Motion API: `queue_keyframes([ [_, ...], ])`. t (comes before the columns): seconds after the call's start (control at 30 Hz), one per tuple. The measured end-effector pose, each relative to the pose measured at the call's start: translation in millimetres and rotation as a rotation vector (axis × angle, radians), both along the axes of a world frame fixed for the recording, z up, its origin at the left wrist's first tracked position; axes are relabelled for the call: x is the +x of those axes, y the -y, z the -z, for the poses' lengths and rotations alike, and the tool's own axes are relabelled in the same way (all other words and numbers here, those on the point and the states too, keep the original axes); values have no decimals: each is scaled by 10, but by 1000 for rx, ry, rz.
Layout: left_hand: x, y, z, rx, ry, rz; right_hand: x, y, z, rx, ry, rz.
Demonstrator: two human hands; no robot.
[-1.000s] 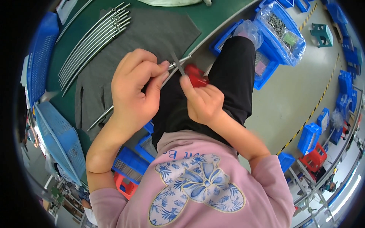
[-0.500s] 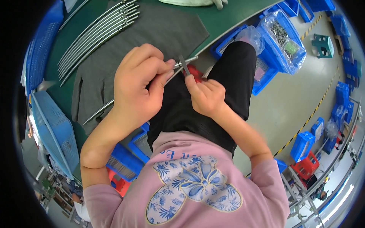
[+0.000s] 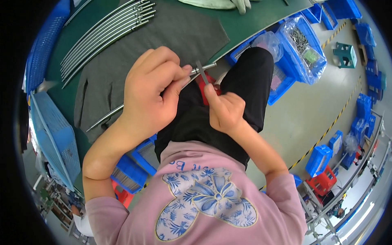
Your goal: Filing the ends of metal rods at a manufacturing workbench.
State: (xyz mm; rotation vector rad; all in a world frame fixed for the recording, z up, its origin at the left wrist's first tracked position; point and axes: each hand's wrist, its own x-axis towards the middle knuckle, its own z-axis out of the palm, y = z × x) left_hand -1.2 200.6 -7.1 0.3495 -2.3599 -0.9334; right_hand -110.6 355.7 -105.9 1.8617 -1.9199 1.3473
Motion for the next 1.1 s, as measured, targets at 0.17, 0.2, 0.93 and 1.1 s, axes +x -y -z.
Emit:
queue_keyframes([
  [0.17,10,28,0,-36,-45,-7,-40,237,-514,36,11,28],
  [0.2,11,32,-4,-43,-48,-9,-14,144,-479,29,7,26],
  [0.93,21,36,-6,-39,-32,6,55,204,-337,1,-68,69],
  [1.1,8,48,-3,-39,1,8,69,149,-259,10,-24,102],
])
